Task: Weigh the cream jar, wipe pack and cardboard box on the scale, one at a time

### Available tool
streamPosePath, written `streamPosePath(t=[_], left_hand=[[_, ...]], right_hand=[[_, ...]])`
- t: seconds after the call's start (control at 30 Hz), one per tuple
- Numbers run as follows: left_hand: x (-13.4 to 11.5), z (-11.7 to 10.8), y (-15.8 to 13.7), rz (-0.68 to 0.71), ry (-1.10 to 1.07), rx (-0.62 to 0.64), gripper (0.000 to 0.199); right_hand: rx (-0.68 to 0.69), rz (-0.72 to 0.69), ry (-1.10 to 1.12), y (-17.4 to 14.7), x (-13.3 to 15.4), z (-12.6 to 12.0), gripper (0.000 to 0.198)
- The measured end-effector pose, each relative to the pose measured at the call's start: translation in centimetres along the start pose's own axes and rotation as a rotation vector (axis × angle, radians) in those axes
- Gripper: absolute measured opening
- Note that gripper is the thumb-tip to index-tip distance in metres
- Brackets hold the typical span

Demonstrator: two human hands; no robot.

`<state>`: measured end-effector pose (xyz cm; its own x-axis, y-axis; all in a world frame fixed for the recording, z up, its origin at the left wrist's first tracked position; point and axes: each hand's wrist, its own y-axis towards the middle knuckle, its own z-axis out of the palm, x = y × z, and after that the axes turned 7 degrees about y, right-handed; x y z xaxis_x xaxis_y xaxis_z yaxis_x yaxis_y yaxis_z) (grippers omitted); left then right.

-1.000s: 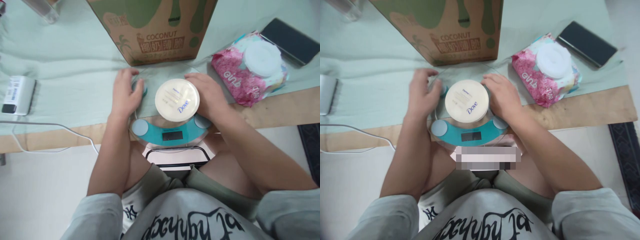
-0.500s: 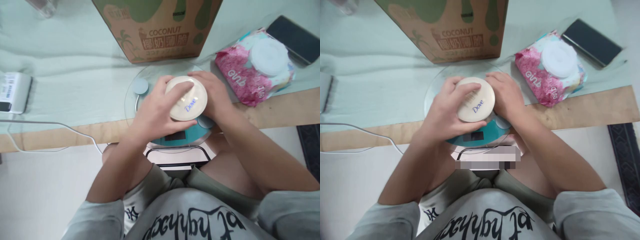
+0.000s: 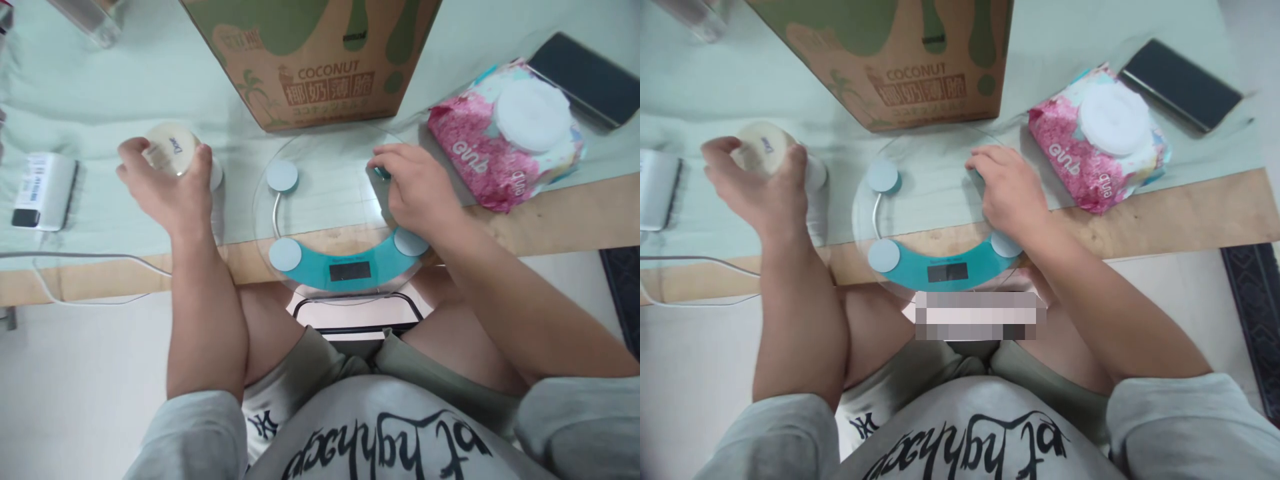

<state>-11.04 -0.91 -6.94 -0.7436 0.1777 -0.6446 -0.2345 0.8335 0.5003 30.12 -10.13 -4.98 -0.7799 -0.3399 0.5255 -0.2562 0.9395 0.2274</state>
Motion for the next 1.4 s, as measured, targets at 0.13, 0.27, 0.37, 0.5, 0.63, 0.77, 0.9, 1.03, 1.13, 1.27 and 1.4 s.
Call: streamPosePath(t=[0.13,0.27,0.37,0.5,0.63,0.77,0.9,1.03,1.13,1.27,1.4], left_hand=[[-2.2,1.0,-0.8,0.047,0.167,-0.276,0.102],[-9.1,2.4,-3.0,0.418,-0.228,-0.301,0.069],[-12.9,3.7,-5.0,0.326,-0.293,0.235,0.031],[-13.5,5.4,-5.9,0.399,-0.175,0.597,0.045],[-13.0,5.8,-5.5,0.266,-0.211,0.582,0.039],[-12.6,6.2,-5.5,0.171,-0.313,0.507,0.054],[-10.6,7.3,-5.0,0.137,-0.423,0.468,0.063],[-8.6,8.3,-4.1,0.146,-0.467,0.396,0.049],[-8.5,8.5,-3.8,0.152,-0.482,0.376,0.054],[-10.3,7.6,-4.4,0.177,-0.422,0.409,0.059],[-12.6,6.8,-5.3,0.188,-0.304,0.405,0.036]], right_hand=[[-0.232,-0.048,-0.061,-0.3,1.0,-1.2,0.044],[-0.489,0.113,-0.238,-0.2,1.5,-6.3,0.039],[-0.377,0.663,-0.412,0.1,0.9,-9.5,0.074],[-0.13,0.843,-0.36,0.4,-0.2,-9.9,0.088],[-0.252,0.844,-0.37,0.4,-1.3,-9.8,0.094],[-0.438,0.318,-0.305,-1.1,-1.8,-11.2,0.073],[-0.425,-0.218,-0.03,-2.0,1.5,-10.5,0.062],[-0.079,-0.244,0.041,-1.0,5.9,-7.3,0.048],[0.048,-0.23,0.05,-0.4,6.7,-5.9,0.057],[-0.273,-0.032,0.265,0.3,3.8,-4.6,0.052],[-0.339,0.273,0.292,1.2,0.0,-2.5,0.052]])
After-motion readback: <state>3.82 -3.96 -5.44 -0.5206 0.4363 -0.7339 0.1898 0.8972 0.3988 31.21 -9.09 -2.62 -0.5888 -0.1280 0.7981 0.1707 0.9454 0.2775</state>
